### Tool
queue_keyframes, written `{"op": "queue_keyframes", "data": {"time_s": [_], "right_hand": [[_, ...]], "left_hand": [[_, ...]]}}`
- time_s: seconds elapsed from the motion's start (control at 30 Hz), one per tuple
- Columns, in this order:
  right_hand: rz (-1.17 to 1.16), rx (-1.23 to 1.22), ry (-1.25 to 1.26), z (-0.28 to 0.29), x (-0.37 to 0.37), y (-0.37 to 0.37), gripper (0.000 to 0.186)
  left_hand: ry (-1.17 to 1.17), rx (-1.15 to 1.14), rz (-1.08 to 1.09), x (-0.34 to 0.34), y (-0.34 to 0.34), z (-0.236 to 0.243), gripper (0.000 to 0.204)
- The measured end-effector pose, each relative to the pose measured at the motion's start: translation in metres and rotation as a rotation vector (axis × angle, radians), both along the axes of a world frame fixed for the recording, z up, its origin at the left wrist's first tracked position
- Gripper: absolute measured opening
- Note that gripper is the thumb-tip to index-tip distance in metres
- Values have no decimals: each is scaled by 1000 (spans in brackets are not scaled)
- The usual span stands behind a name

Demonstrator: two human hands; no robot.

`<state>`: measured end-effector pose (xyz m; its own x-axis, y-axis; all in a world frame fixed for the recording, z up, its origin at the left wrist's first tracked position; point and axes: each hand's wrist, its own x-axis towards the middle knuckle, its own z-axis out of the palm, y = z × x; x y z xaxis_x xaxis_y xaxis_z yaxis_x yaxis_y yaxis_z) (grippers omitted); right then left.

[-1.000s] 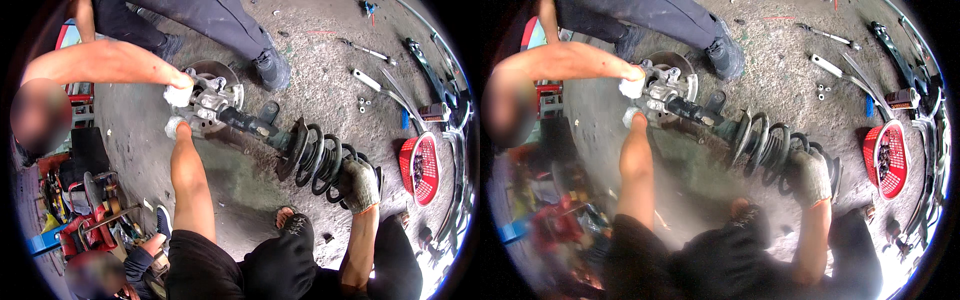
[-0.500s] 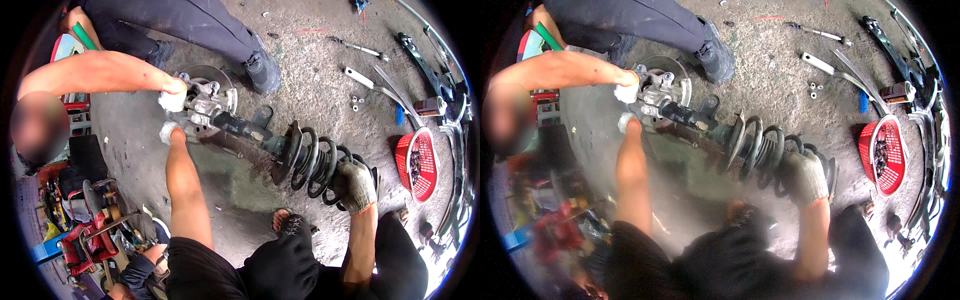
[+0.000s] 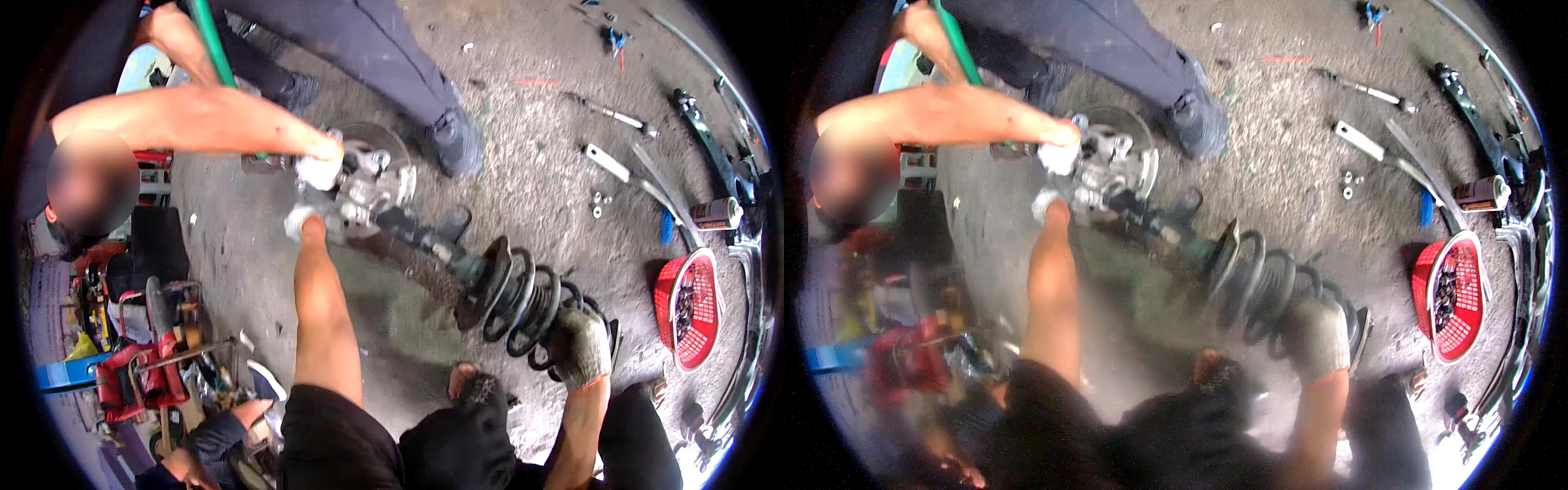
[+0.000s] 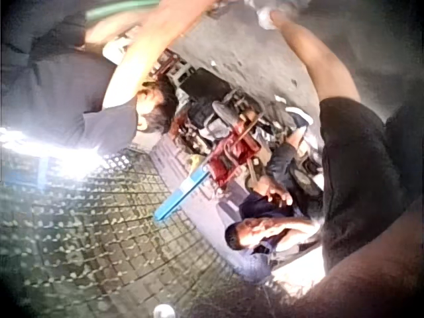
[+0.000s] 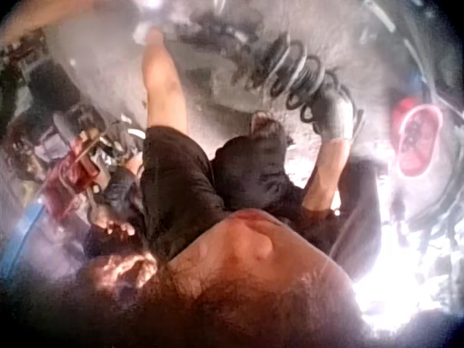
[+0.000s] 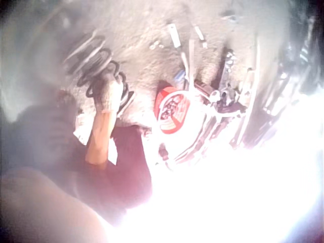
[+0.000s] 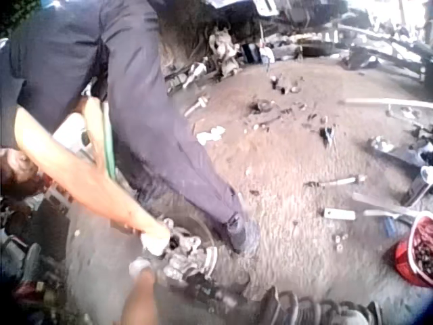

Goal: The person works on a car suspension assembly, specifically a strut and brake disc. They use a hammer to strike the assembly and a cloth to wipe the brake disc. Another person assists by holding the assembly and using a tool.

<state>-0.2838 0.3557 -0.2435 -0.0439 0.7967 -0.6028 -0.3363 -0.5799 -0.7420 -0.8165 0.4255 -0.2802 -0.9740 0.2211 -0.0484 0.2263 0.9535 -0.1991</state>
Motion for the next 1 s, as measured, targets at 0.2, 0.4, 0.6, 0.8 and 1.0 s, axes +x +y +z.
{"op": "queue_keyframes", "data": {"time_s": [0.2, 0.4, 0.6, 0.8, 1.0], "right_hand": [[137, -95, -37, 15, 2, 13, 8], [109, -15, -110, -4, 5, -2, 10], [206, -103, -69, 23, 3, 5, 13], [172, -116, -118, 32, 15, 4, 12], [189, -181, -50, 23, 16, 5, 13]], "left_hand": [[54, -451, -342, -19, -5, -10, 27], [-12, -44, -96, -9, 4, -8, 29], [83, -74, -102, -77, -14, -36, 25], [26, -78, -138, -40, 8, -23, 34], [34, -61, -156, -69, -2, -40, 34]]}}
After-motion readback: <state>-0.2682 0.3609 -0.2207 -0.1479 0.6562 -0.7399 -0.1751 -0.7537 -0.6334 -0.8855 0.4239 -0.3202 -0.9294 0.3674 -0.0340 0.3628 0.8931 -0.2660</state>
